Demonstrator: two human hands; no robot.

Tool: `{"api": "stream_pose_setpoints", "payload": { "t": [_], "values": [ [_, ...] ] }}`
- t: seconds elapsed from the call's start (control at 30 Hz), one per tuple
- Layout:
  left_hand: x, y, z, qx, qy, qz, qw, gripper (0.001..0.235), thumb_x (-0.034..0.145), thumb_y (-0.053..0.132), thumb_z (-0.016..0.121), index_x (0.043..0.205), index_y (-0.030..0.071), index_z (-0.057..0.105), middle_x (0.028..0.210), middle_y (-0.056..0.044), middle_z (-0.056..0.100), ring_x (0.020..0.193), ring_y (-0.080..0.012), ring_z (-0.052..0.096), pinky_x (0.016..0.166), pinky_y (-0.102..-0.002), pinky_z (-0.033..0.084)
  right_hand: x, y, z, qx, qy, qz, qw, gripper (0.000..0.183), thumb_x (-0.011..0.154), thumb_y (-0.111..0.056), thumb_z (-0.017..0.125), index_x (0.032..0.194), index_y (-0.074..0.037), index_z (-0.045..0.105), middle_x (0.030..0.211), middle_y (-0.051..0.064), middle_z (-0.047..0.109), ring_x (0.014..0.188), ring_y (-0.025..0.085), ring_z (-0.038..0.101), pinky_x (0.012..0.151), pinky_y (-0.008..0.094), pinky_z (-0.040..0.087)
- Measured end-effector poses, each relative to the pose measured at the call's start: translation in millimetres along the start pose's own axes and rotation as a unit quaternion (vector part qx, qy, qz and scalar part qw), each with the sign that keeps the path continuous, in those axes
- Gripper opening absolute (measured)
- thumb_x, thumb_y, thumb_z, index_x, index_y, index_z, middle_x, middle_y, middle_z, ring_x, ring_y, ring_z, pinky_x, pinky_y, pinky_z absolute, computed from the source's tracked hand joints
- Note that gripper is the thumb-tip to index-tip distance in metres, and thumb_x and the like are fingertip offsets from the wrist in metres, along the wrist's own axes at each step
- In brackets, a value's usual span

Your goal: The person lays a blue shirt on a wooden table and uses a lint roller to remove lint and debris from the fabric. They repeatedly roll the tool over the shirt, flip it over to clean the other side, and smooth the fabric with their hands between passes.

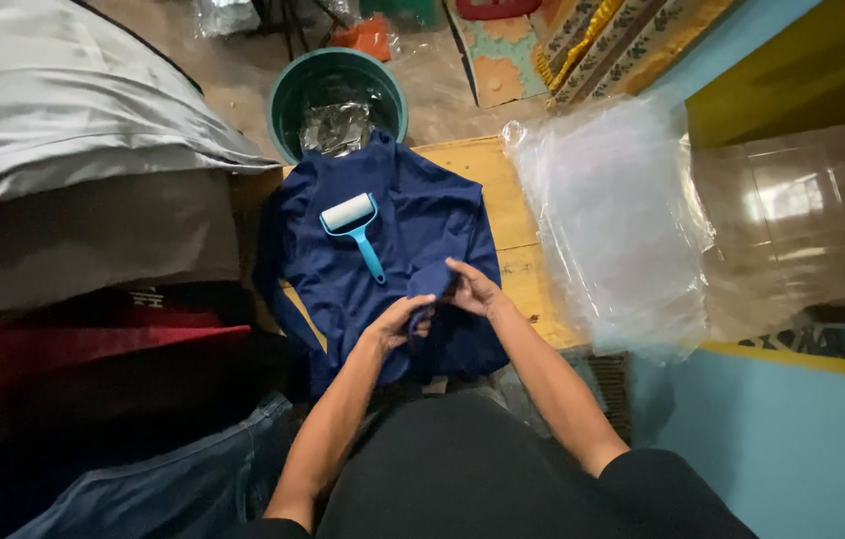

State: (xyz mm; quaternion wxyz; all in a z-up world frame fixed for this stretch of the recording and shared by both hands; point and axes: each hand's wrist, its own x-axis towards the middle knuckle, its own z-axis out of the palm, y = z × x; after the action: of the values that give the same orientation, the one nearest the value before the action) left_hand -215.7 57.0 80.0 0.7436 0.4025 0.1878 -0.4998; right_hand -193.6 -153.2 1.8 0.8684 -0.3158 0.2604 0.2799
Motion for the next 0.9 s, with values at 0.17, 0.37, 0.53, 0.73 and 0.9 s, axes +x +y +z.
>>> {"api": "stream_pose_setpoints", "payload": {
  "t": [0.17, 0.37, 0.53, 0.73, 0.9],
  "values": [
    [-31, 25, 34, 0.224, 0.168, -0.022, 0.96, 0.099, 0.081, 0.07, 0.08, 0.144, -0.002, 0.056, 0.144, -0.031, 0.054, 0.136, -0.0392, 0.053, 0.103, -0.066, 0.044, -43, -13, 64, -0.085, 0.131, -0.082, 0.984, 0.037, 0.079, -0.021, 0.092, 0.107, -0.006, 0.072, 0.094, 0.013, 0.072, 0.086, 0.03, 0.072, 0.075, 0.055, 0.062],
    [90, -26, -59, 0.095, 0.228, 0.169, 0.954, 0.073, 0.092, 0.045, 0.082, 0.146, 0.003, 0.056, 0.147, -0.018, 0.054, 0.134, -0.0296, 0.053, 0.106, -0.058, 0.044, -70, -34, 109, -0.305, 0.12, -0.186, 0.926, 0.024, 0.081, -0.021, 0.088, 0.087, -0.006, 0.07, 0.074, 0.007, 0.07, 0.067, 0.018, 0.071, 0.047, 0.033, 0.056],
    [50, 6, -32, 0.08, 0.281, 0.24, 0.926, 0.04, 0.095, 0.037, 0.073, 0.124, 0.009, 0.073, 0.123, -0.013, 0.067, 0.114, -0.0265, 0.062, 0.096, -0.05, 0.051, -54, -37, 64, -0.415, 0.165, -0.212, 0.869, 0.033, 0.086, -0.036, 0.084, 0.068, -0.012, 0.07, 0.053, 0.002, 0.06, 0.048, 0.012, 0.061, 0.044, 0.028, 0.047],
    [72, -23, -36, 0.265, 0.28, 0.215, 0.897, 0.038, 0.097, 0.05, 0.069, 0.119, 0.02, 0.077, 0.118, -0.005, 0.073, 0.12, -0.0232, 0.063, 0.101, -0.046, 0.049, -96, -40, 111, -0.138, 0.151, -0.252, 0.946, 0.02, 0.093, -0.028, 0.079, 0.087, -0.01, 0.072, 0.071, 0.008, 0.068, 0.066, 0.018, 0.07, 0.061, 0.034, 0.057],
    [53, -9, -10, 0.236, 0.304, 0.282, 0.879, 0.036, 0.103, 0.039, 0.06, 0.111, 0.01, 0.079, 0.102, -0.011, 0.076, 0.101, -0.0242, 0.07, 0.089, -0.045, 0.052, -94, -37, 95, -0.289, 0.06, -0.149, 0.944, 0.086, 0.088, -0.049, 0.088, 0.151, -0.009, 0.045, 0.141, 0.026, 0.056, 0.134, 0.043, 0.052, 0.107, 0.062, 0.046]
  ]
}}
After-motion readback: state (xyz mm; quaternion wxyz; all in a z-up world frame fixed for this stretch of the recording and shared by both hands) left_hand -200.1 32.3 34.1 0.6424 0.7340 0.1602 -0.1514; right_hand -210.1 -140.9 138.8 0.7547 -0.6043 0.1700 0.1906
